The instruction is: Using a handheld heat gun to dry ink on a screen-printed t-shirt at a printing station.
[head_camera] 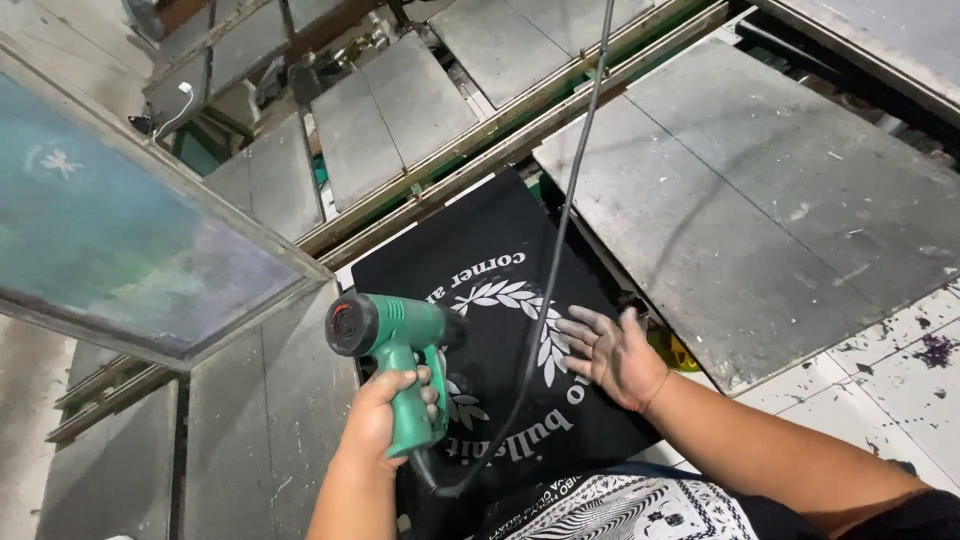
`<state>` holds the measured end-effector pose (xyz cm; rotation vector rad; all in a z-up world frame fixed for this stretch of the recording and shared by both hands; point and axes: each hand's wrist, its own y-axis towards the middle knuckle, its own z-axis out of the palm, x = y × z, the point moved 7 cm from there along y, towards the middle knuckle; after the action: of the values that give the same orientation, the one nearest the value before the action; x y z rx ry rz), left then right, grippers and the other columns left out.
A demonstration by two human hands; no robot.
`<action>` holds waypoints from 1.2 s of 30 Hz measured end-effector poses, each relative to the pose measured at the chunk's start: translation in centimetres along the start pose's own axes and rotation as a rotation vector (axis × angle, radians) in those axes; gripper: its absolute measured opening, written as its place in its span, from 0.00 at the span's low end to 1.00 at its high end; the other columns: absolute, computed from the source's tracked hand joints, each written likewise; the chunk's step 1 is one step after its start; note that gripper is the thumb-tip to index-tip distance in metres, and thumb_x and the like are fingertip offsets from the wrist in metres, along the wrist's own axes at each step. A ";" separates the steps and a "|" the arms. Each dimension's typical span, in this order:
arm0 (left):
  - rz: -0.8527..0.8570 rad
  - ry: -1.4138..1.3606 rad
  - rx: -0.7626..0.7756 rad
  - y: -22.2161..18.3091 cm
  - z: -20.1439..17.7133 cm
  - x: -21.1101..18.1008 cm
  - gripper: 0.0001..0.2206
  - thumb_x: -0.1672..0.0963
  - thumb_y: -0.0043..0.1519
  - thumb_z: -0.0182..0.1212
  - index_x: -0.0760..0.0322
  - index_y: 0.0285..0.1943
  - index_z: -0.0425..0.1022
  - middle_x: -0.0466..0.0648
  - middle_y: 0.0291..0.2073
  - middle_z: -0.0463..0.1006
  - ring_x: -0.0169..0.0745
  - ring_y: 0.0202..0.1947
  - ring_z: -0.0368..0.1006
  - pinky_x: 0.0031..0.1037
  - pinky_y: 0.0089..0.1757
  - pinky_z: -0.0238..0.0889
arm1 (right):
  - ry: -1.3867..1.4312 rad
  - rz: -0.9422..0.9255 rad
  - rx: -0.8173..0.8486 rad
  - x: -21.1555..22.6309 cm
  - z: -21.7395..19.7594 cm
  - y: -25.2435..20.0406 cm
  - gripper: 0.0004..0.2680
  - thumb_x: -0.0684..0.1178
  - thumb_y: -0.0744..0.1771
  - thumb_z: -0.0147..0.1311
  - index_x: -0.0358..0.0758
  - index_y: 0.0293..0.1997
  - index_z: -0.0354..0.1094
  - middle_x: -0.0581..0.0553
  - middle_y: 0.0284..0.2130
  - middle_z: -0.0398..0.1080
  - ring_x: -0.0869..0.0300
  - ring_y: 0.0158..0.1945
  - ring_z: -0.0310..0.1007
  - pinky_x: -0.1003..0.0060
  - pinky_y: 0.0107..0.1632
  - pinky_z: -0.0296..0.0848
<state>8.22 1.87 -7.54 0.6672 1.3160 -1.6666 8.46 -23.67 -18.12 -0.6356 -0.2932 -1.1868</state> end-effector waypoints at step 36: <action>-0.008 0.117 0.110 -4.1 -3.0 1.8 0.14 0.63 0.44 0.51 0.71 0.40 0.66 0.58 0.28 0.68 0.52 0.23 0.65 0.39 0.25 0.60 | -2.458 0.101 0.193 0.7 2.9 -0.7 0.23 0.69 0.64 0.23 0.62 0.66 0.36 0.52 0.67 0.26 0.51 0.69 0.18 0.43 0.64 0.23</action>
<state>3.48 4.35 -8.00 0.8358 1.3171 -1.7384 8.36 -22.64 -15.28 -1.5903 -2.2702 0.3820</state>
